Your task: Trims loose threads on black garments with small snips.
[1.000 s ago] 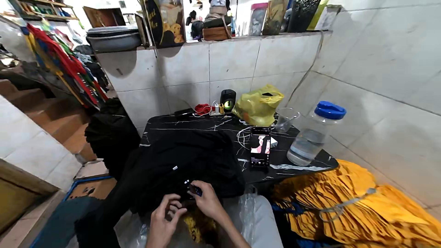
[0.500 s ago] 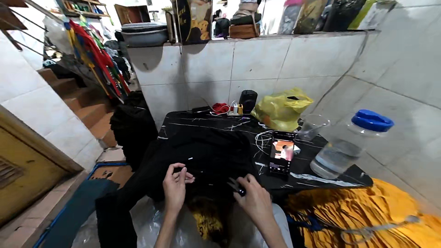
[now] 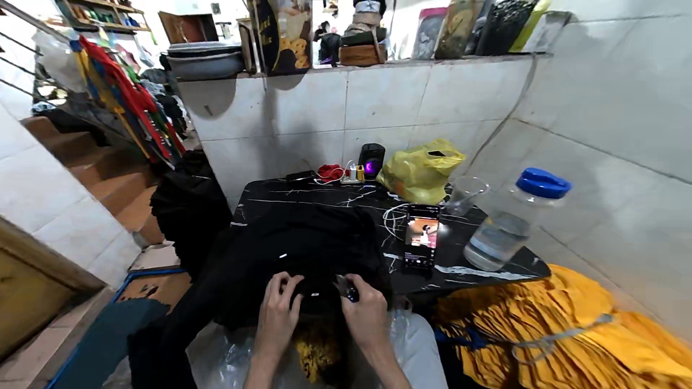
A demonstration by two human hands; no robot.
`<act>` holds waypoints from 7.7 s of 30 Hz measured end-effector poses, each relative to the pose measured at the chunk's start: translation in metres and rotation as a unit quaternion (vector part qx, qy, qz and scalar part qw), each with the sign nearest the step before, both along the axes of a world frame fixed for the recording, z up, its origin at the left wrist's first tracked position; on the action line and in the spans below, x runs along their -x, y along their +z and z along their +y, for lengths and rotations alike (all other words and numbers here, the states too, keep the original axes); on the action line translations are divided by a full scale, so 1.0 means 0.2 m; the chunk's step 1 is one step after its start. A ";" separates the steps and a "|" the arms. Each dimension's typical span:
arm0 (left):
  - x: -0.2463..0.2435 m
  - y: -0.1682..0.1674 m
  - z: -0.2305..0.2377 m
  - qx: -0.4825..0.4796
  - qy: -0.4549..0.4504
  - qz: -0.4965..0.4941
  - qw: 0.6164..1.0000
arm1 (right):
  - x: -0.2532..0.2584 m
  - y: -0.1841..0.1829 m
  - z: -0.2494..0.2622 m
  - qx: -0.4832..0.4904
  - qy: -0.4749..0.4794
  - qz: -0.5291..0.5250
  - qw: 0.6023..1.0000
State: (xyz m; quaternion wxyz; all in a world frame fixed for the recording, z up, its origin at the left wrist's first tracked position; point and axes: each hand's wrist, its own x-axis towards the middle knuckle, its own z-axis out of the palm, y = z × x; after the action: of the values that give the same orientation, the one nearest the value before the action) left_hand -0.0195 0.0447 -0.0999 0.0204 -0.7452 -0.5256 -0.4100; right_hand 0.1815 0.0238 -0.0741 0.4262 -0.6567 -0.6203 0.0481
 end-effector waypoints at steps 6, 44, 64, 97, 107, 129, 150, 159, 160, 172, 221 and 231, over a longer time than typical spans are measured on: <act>0.09 -0.08 0.01 -0.098 -0.065 -0.005 0.993 | -0.05 0.00 -0.01 0.119 0.021 0.005 0.993; 0.11 -0.01 -0.11 -0.013 -0.069 -0.091 0.993 | 0.27 -0.16 0.00 -0.001 0.215 -0.110 0.970; -0.02 0.00 -0.02 0.026 -0.037 0.003 0.999 | -0.28 -0.03 0.13 0.231 0.216 0.050 0.947; -0.20 -0.02 -0.09 0.151 -0.206 -0.261 0.931 | -0.23 -0.16 -0.06 -0.050 0.081 0.037 0.995; -0.19 -0.01 -0.08 0.168 -0.230 -0.271 0.920 | -0.06 -0.16 -0.15 0.022 0.106 -0.067 0.992; -0.33 -0.09 0.01 -0.029 0.000 0.026 0.999 | -0.13 -0.13 0.08 0.071 0.182 0.339 0.920; -0.24 -0.10 0.01 -0.042 -0.135 -0.071 0.987 | -0.12 -0.16 0.08 0.053 0.183 0.340 0.921; -0.22 -0.13 -0.01 -0.081 -0.105 -0.020 0.991 | -0.11 -0.16 0.07 0.055 0.178 0.345 0.920; -0.21 -0.13 -0.02 -0.081 -0.106 -0.022 0.991 | -0.10 -0.16 0.07 0.056 0.179 0.344 0.920; -0.18 -0.11 -0.05 -0.040 -0.126 -0.068 0.989 | -0.07 -0.18 0.06 0.056 0.165 0.284 0.943; -0.06 0.02 0.10 0.056 -0.119 -0.145 0.981 | -0.14 -0.17 0.11 0.006 0.166 0.401 0.901; -0.16 -0.01 0.04 0.042 -0.094 -0.021 0.994 | -0.13 -0.19 0.11 0.002 0.183 0.416 0.891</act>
State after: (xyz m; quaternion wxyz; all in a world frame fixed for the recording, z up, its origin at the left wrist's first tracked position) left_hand 0.0127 0.0531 -0.1018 -0.0603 -0.7830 -0.4697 -0.4033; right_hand 0.2067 0.0467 -0.1112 0.6278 -0.4525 -0.4949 0.3953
